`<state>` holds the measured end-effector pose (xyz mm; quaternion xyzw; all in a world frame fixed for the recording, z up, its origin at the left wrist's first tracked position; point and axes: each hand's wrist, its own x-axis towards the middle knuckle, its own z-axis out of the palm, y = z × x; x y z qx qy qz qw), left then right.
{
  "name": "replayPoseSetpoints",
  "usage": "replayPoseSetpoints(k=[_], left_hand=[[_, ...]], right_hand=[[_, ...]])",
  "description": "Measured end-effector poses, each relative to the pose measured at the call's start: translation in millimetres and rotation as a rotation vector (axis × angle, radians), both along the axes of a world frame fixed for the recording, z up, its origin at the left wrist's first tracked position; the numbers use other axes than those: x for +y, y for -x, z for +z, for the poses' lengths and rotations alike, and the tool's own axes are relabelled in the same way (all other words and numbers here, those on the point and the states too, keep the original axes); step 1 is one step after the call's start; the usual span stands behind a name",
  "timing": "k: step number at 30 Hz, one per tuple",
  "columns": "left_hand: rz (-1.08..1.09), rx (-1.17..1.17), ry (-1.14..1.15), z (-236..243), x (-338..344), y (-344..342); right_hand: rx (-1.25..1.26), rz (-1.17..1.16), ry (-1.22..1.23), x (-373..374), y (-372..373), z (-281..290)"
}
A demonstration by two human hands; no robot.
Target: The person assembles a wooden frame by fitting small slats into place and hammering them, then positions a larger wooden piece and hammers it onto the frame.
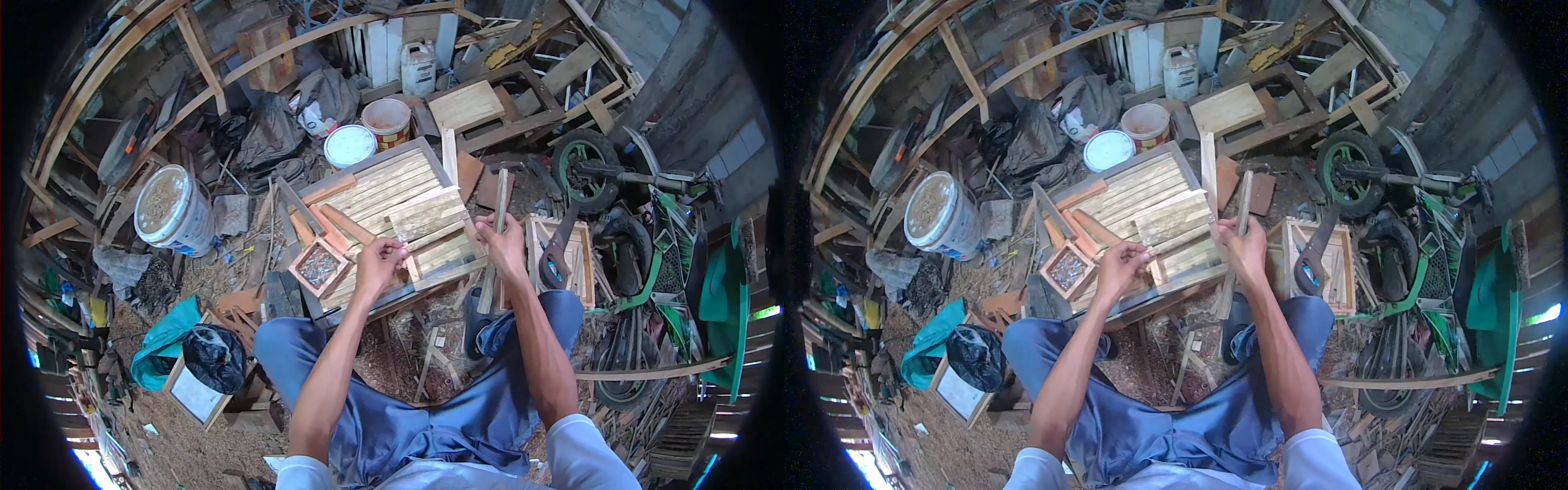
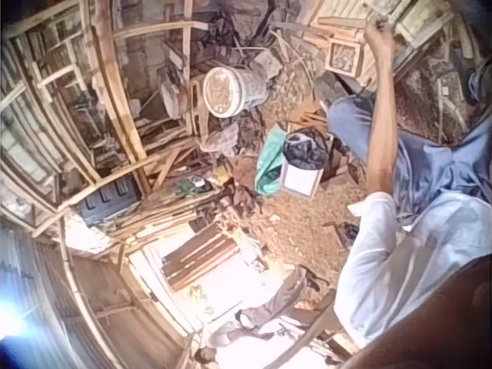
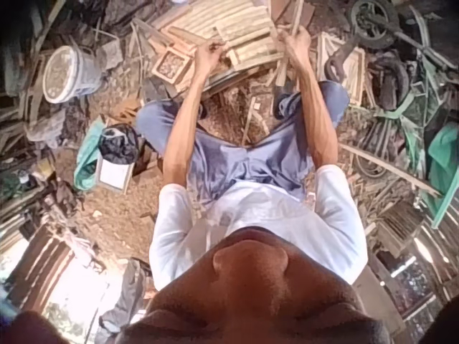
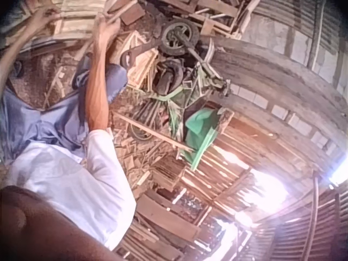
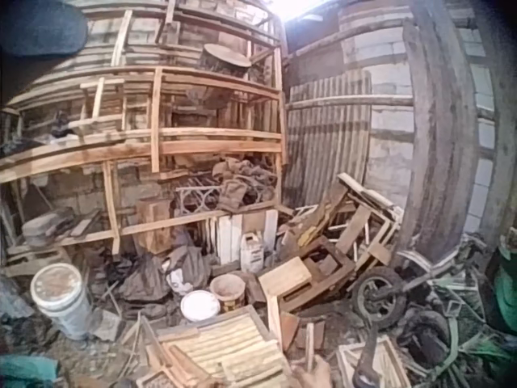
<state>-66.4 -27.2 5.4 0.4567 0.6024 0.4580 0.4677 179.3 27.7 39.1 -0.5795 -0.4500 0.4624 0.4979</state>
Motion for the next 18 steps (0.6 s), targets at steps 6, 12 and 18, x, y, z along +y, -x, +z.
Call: replayPoseSetpoints(k=[6, 12, 18], left_hand=[[0.076, -0.145, 0.040, 0, 4, 0], [0.061, -0.041, 0.056, 2, 8, -11], [0.213, 0.226, -0.096, 1, -1, -22]], right_hand=[[-0.205, -0.012, 0.038, 0, -12, -4], [-0.273, 0.010, 0.048, -3, -4, 7], [-0.293, 0.013, 0.037, -4, 6, 1]])
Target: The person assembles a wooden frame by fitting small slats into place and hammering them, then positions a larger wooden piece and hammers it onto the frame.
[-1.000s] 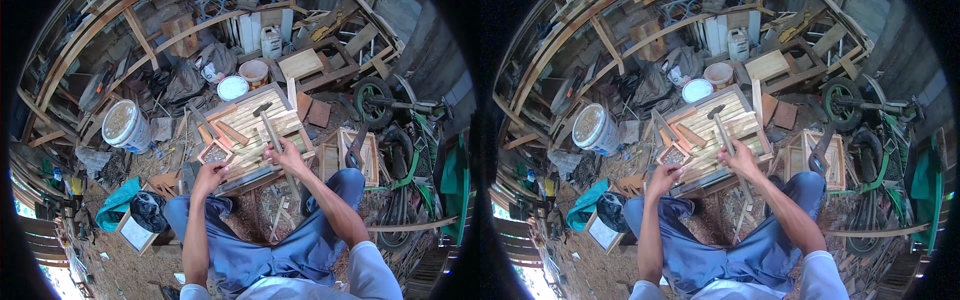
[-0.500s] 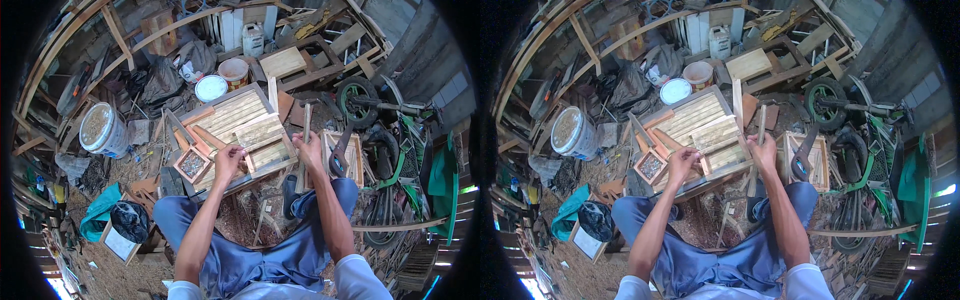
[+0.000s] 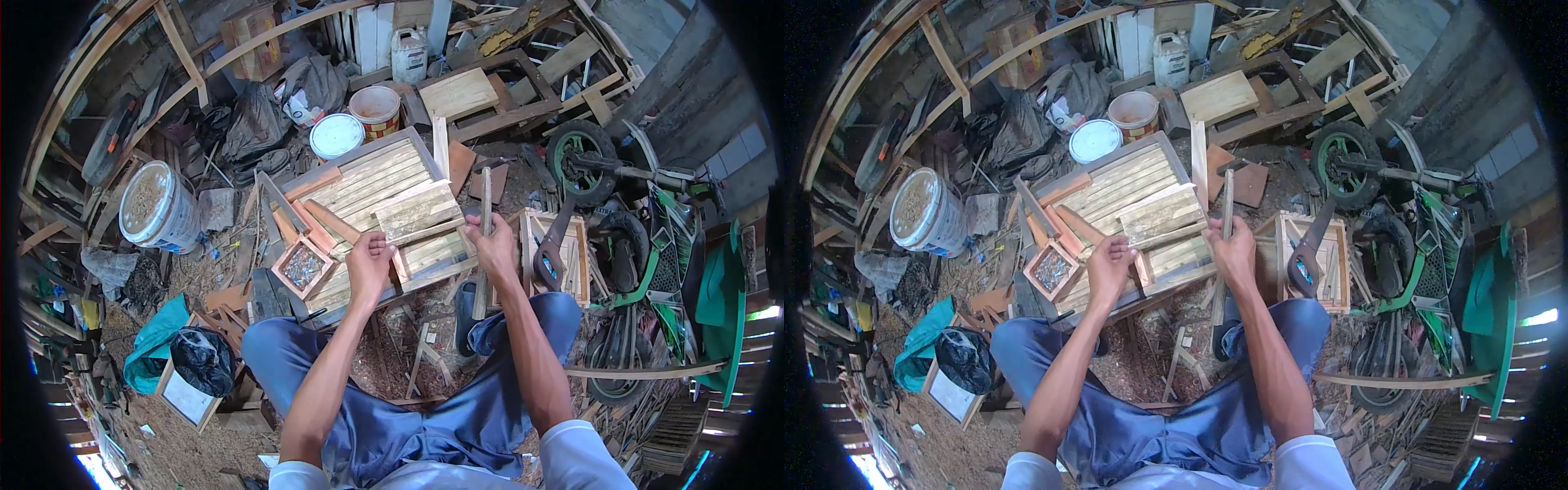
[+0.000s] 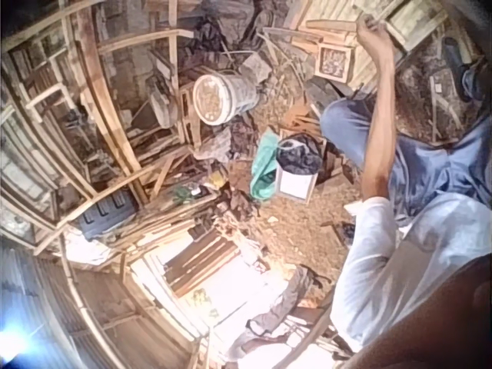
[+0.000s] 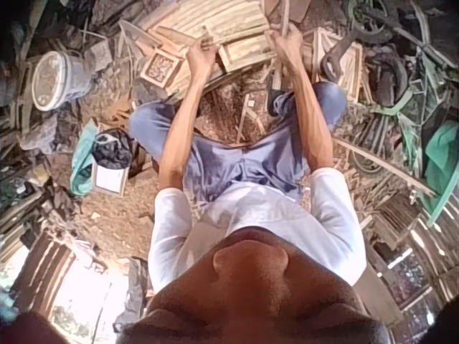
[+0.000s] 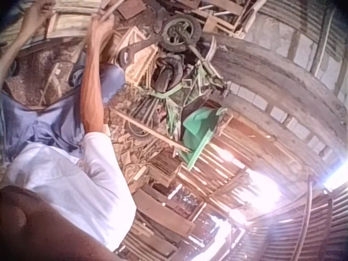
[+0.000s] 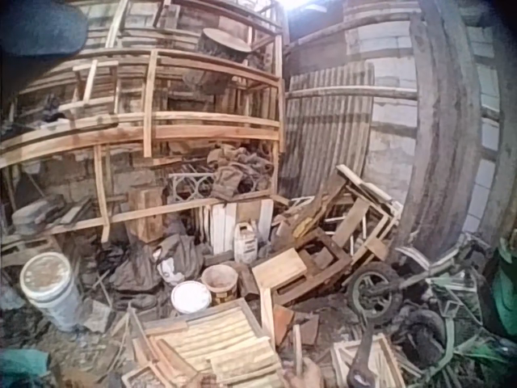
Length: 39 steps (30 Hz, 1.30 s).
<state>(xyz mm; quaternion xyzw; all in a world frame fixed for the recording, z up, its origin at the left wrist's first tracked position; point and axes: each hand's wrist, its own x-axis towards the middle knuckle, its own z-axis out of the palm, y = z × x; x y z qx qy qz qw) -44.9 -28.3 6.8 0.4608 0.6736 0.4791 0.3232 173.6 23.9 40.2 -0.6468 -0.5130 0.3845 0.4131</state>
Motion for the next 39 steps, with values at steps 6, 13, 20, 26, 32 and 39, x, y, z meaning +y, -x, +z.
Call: replayPoseSetpoints(k=[6, 13, 20, 26, 32, 39], left_hand=[[0.080, -0.005, 0.109, 8, -7, 10], [-0.008, -0.162, 0.091, 0, -13, 6], [0.011, -0.224, 0.085, 6, -17, -2], [0.014, -0.323, 0.105, 7, -23, -6], [0.005, -0.289, 0.078, 14, -25, -9], [-0.048, -0.227, 0.057, 10, -26, -10]], right_hand=[[0.022, 0.015, -0.031, 3, -5, -9], [-0.017, 0.037, -0.036, 4, -6, -11], [0.070, 0.039, -0.033, 8, -11, -18], [0.111, 0.055, -0.015, 7, -7, -16], [0.148, 0.051, 0.021, 7, -4, -10], [-0.101, 0.047, -0.004, 9, -4, -14]])
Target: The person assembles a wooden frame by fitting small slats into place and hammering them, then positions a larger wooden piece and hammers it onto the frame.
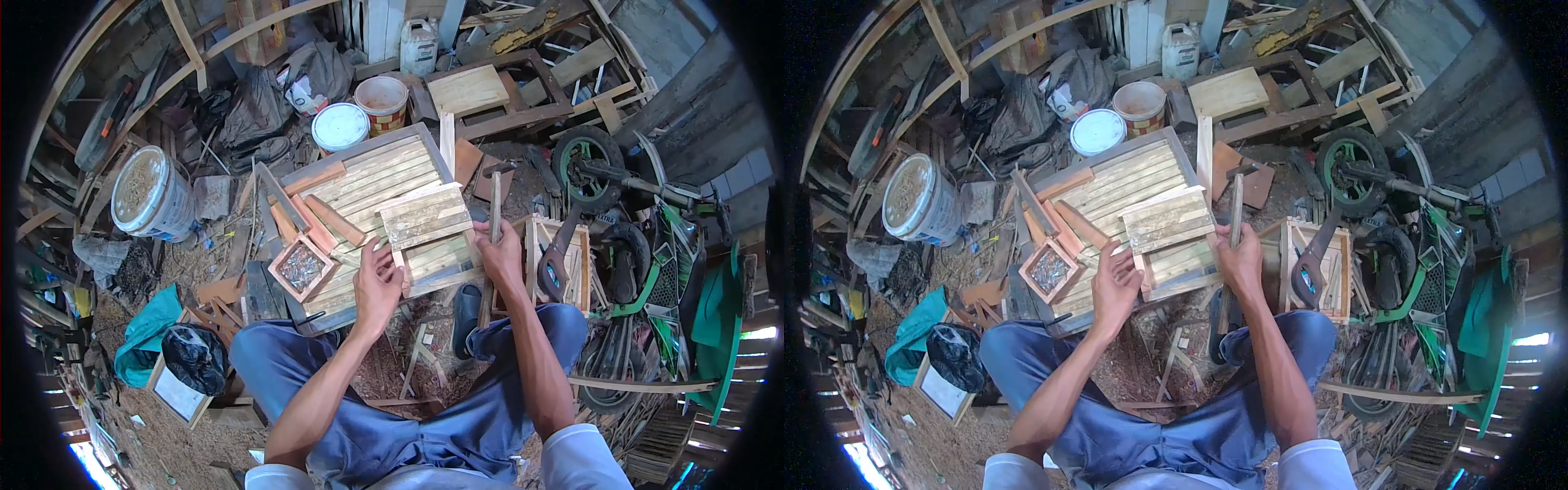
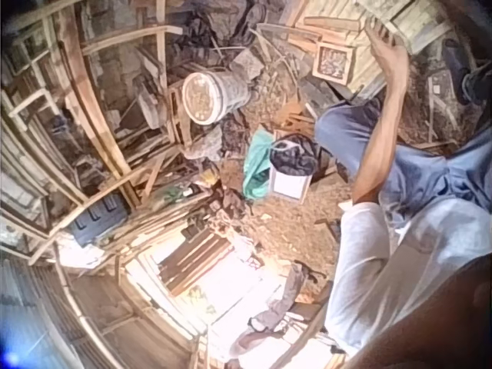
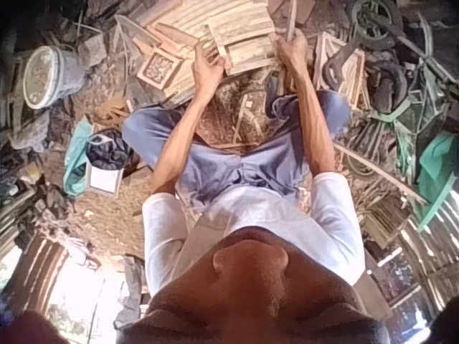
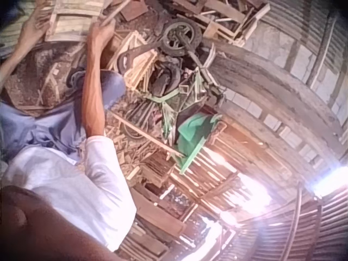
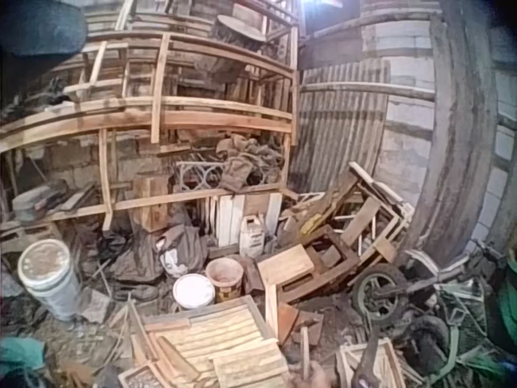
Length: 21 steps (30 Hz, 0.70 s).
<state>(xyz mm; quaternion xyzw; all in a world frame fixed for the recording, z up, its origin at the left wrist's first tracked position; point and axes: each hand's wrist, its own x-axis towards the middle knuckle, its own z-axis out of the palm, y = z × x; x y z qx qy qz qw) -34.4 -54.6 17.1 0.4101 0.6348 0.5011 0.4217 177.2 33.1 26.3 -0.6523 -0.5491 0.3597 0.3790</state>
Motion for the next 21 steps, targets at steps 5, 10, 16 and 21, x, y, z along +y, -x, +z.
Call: replayPoseSetpoints(k=[5, 10, 16, 21], left_hand=[[-0.005, 0.070, -0.037, -7, -1, 10], [0.029, 0.047, 0.017, 2, -9, 6], [0.008, 0.126, -0.029, -15, -17, 16], [0.052, 0.105, 0.044, -21, -13, 19]], right_hand=[[-0.018, 0.009, 0.033, -13, 4, -2], [0.183, -0.032, 0.084, -23, -15, -48], [0.066, 0.050, 0.118, -32, -13, -48], [-0.004, 0.036, 0.024, -39, -2, -29]])
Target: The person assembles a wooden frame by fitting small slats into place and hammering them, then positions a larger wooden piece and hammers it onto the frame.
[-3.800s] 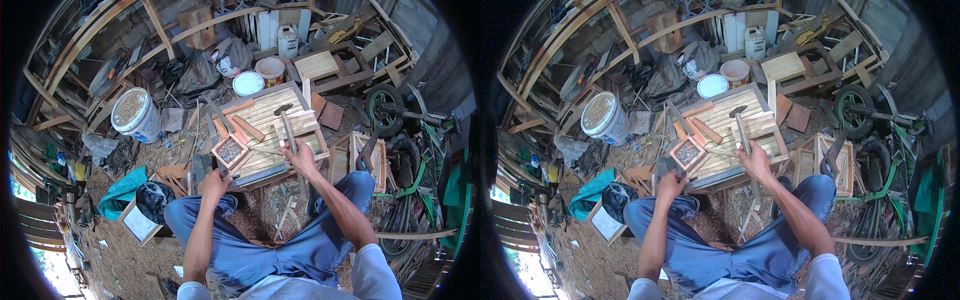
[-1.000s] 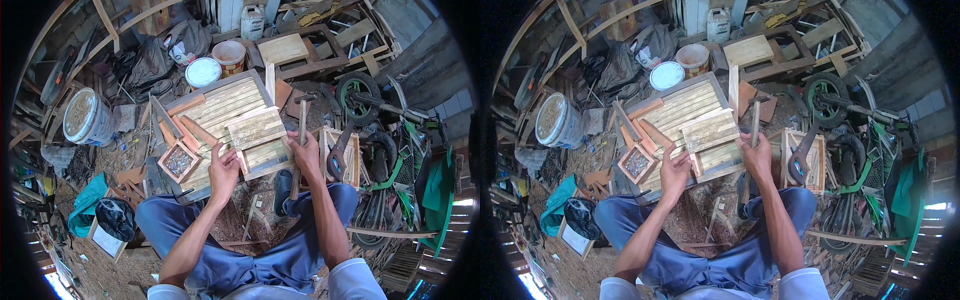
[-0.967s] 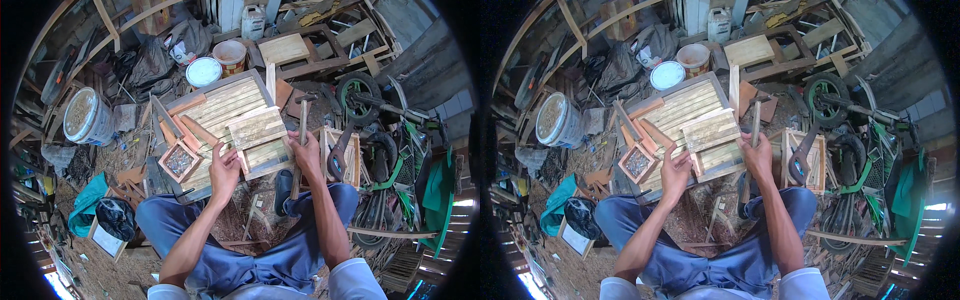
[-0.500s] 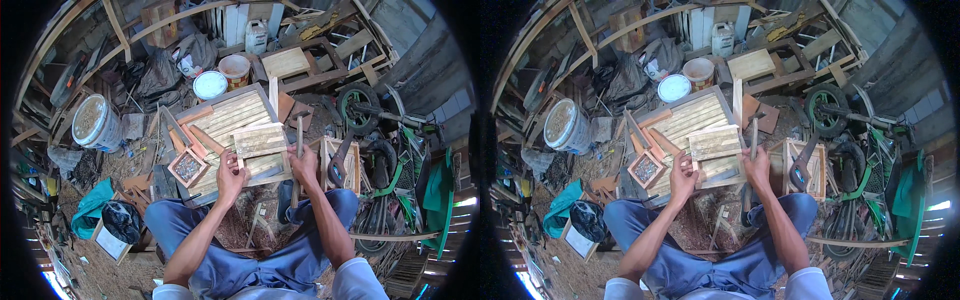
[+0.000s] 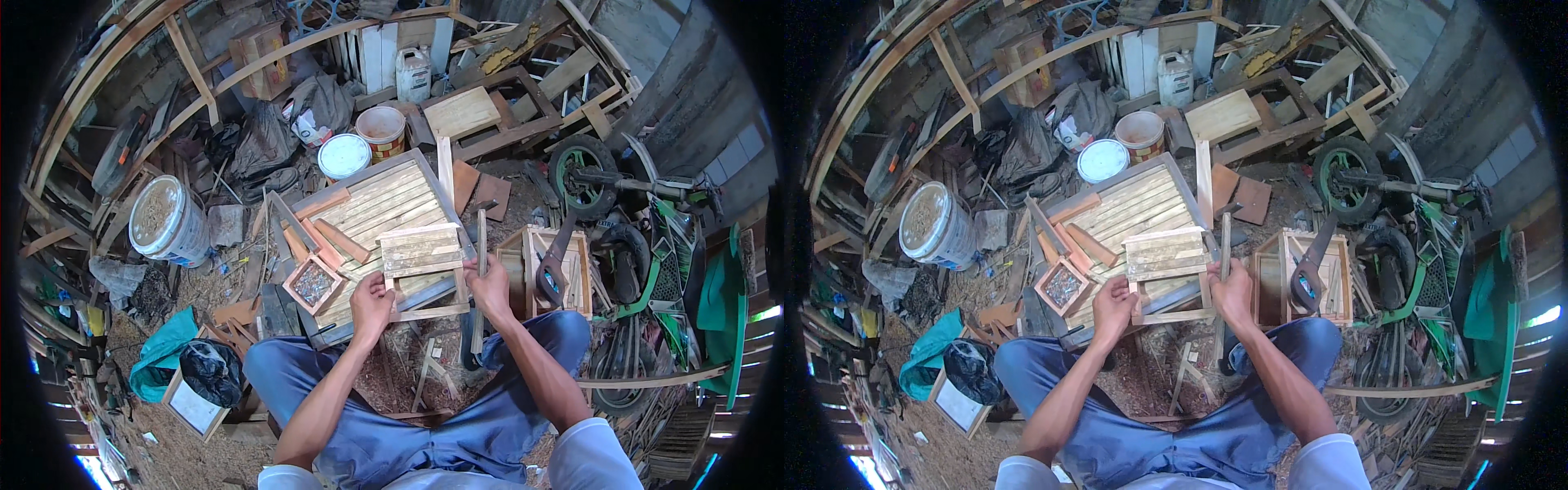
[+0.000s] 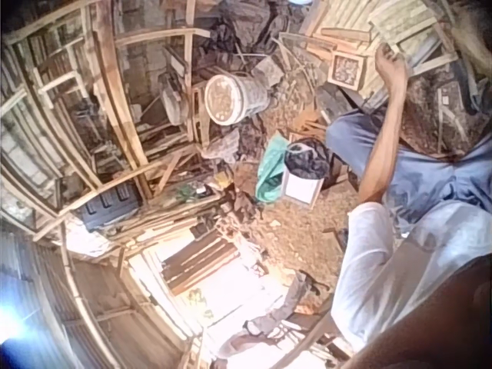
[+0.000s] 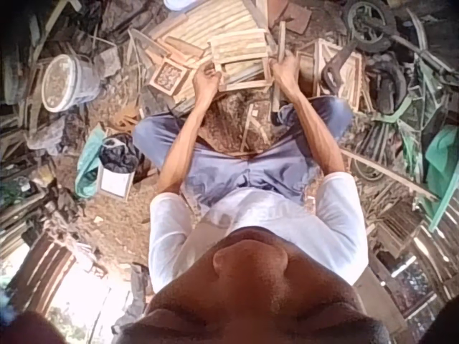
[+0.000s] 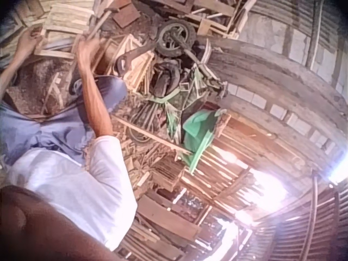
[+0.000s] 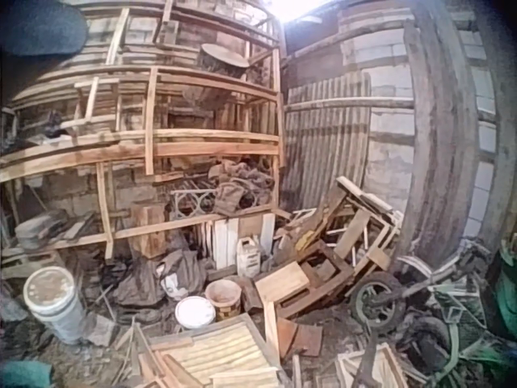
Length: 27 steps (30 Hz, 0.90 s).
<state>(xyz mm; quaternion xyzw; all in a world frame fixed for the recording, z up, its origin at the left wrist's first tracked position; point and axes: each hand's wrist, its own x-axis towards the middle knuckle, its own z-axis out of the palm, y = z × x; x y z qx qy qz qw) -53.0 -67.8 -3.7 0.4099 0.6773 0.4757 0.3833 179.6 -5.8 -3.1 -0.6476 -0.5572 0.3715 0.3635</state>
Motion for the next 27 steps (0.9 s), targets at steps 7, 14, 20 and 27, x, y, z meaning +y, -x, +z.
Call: replayPoseSetpoints(k=[7, 14, 20, 27], left_hand=[[-0.049, 0.031, 0.104, 16, 4, -7], [0.027, 0.020, 0.065, -2, 13, 3], [0.081, -0.224, 0.053, -7, 23, -3], [0.138, -0.568, -0.234, 33, 21, 0]], right_hand=[[0.029, -0.080, 0.008, 7, -3, -14], [0.057, -0.063, 0.039, 11, 5, -14], [0.170, -0.047, 0.194, 24, -5, -17], [0.343, -0.033, 0.100, 11, 14, 24]])
